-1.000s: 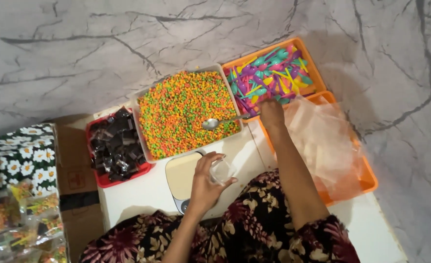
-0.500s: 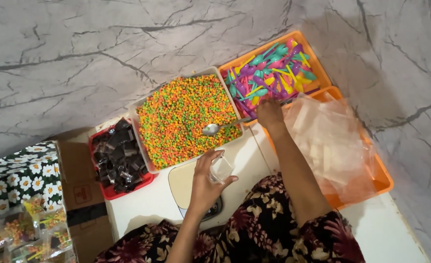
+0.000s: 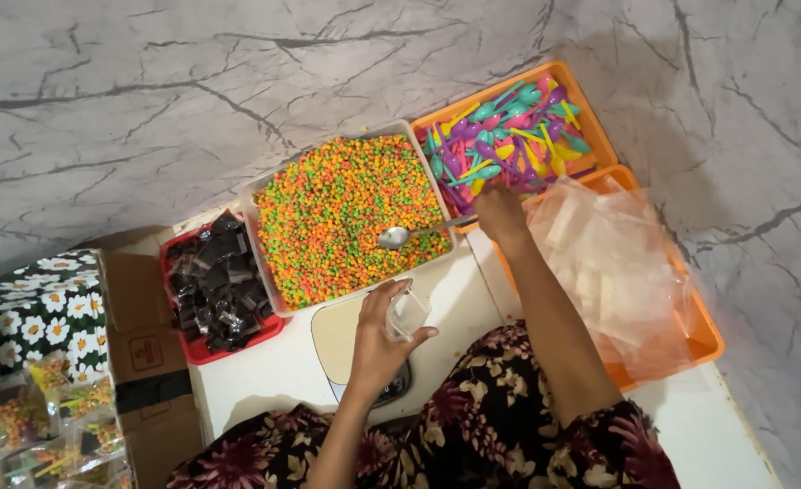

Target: Bagging and weighing small colorful beads and other items into plastic pouches at a manual packaging station.

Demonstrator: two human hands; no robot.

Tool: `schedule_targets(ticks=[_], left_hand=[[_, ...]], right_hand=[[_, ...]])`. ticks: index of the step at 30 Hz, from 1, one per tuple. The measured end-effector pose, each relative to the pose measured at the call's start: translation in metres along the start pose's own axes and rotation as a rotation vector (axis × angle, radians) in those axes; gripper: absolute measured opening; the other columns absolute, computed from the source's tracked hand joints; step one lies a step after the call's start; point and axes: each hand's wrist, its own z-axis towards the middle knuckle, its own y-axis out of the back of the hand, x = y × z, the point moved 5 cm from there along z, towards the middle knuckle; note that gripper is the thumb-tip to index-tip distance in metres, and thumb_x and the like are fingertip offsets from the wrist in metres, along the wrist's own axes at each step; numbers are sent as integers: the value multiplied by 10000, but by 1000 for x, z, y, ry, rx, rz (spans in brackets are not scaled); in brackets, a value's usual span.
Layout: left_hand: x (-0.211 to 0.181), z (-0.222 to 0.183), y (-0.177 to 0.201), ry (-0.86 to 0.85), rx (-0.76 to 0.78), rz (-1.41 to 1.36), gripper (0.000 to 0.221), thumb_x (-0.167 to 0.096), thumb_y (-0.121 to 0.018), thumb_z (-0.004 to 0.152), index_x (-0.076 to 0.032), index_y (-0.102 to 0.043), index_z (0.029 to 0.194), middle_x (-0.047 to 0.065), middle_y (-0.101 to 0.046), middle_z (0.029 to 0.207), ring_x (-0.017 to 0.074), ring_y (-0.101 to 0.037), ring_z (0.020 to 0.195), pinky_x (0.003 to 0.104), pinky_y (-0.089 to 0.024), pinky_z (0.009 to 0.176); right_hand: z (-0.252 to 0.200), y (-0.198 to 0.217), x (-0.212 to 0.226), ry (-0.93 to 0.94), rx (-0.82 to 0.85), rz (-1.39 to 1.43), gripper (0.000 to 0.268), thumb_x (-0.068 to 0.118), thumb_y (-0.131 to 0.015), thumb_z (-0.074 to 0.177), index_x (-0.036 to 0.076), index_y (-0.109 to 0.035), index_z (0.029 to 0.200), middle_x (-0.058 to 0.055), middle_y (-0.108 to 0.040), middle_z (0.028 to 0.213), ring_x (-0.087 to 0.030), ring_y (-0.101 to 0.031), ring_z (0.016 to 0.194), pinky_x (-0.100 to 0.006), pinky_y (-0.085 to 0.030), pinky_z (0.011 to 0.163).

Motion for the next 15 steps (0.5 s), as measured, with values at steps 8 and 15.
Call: schedule_targets(ticks=[8,15], left_hand=[[11,-19,12,51,-13,3,830,-259,-968,646,-93,-610,1376,153,-626,1267,397,-515,1347,537,-348,1168],[4,-31,17,14,-38,-118,856,-259,-974,642,-69,-593,1385,186,-641,1256,414,-535,1316,533,-358,1154]], right_hand=[[-27,96,9,-20,-551,222,184,163,-797,846,186,-742,1020,-14,-668,926,-250,-692,901,-388,-543,869],[-108,226,44,-198,-835,957,437,34,-763,943,120,-640,1353,-100,-696,863,-205,-643,769,-332,-538,763]])
